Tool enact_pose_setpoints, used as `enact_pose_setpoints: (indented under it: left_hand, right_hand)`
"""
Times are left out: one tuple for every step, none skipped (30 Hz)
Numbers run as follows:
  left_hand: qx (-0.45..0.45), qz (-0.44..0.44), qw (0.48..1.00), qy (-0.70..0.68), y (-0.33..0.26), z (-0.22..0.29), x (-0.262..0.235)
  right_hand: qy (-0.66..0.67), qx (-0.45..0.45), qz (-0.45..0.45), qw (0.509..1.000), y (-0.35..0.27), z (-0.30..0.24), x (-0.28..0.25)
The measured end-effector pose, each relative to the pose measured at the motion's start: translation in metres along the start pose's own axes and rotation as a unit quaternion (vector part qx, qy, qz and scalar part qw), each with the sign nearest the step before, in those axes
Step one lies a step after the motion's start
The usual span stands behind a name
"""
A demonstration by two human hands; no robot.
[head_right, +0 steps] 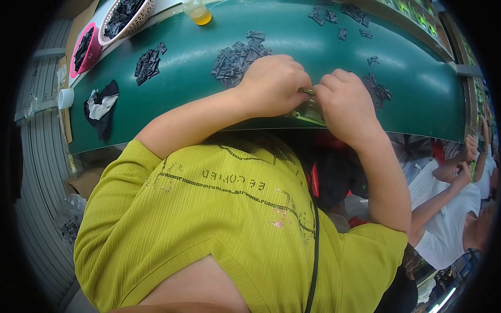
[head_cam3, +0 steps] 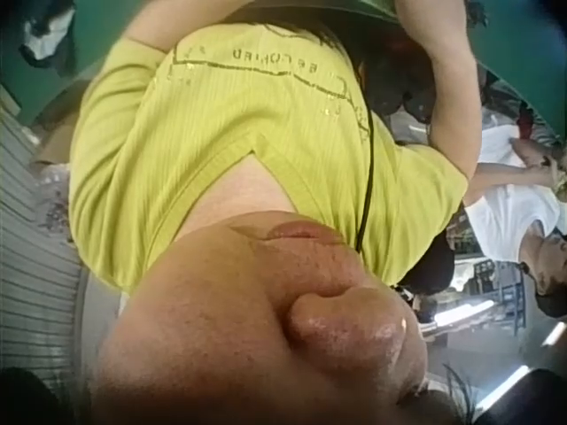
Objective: The person assembles toy cars by attaching plastic parts to the car bodies and applying decals to them, using a glue bottle to secure the components.
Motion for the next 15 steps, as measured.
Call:
enact_pose_setpoints:
  left_hand:
    - [-0.004,-0.014,1.0,-0.025,0.0,-0.001,0.002]
    - [-0.003,-0.014,1.0,-0.025,0.0,-0.002,0.002]
    - [0.0,-0.013,1.0,-0.028,0.0,-0.001,0.003]
    - [0.002,-0.013,0.999,-0.033,0.0,0.0,0.003]
    - [0.003,-0.014,0.999,-0.033,0.001,0.002,0.003]
    - [-0.008,-0.028,0.999,-0.031,0.004,0.003,0.005]
    - [-0.02,-0.042,0.999,-0.027,0.005,0.003,0.008]
    - [-0.022,-0.043,0.999,-0.026,0.007,0.003,0.009]
    - [-0.018,-0.026,0.999,-0.028,0.009,0.003,0.007]
    - [-0.011,-0.005,0.999,-0.032,0.01,0.002,0.002]
    - [-0.009,-0.001,0.999,-0.031,0.009,0.001,0.001]
    - [0.005,0.0,1.0,-0.029,0.006,0.002,0.002]
    - [0.02,-0.002,0.999,-0.025,0.007,0.004,0.005]
    - [0.023,0.001,0.999,-0.023,0.009,0.004,0.004]
    - [0.049,-0.005,0.999,-0.003,0.009,0.008,0.004]
  right_hand:
    - [-0.001,0.001,0.001,1.0,-0.001,0.0,-0.001]
    - [0.012,0.003,-0.007,1.0,-0.002,0.0,-0.001]
    - [0.025,0.005,-0.015,1.0,-0.003,0.0,-0.001]
    - [0.024,0.006,-0.015,1.0,-0.005,0.0,0.0]
    - [0.02,0.023,-0.02,0.999,-0.008,0.001,0.002]
    - [0.016,0.039,-0.025,0.999,-0.01,0.003,0.003]
    - [0.018,0.039,-0.024,0.999,-0.008,0.002,0.002]
    - [-0.012,0.027,-0.01,1.0,-0.004,-0.001,-0.001]
    - [-0.041,0.015,0.005,0.999,-0.003,-0.004,-0.005]
    - [-0.045,0.014,0.006,0.999,-0.002,-0.005,-0.005]
    - [-0.042,0.025,0.016,0.999,-0.003,-0.003,-0.005]
    - [-0.039,0.036,0.027,0.998,-0.003,-0.002,-0.005]
    - [-0.043,0.036,0.03,0.998,-0.006,-0.001,-0.003]
    - [-0.037,0.035,0.002,0.999,-0.009,0.001,0.004]
    - [-0.032,0.033,-0.027,0.999,-0.009,0.003,0.009]
Point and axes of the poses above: each hand's wrist, its own y-axis towards the middle knuckle, its own x-axis out of the palm, z = x × y, the point moved 8 cm from there along y, towards the middle knuckle, and after that the axes turned 8 degrees about -x, right-handed, at the moved point
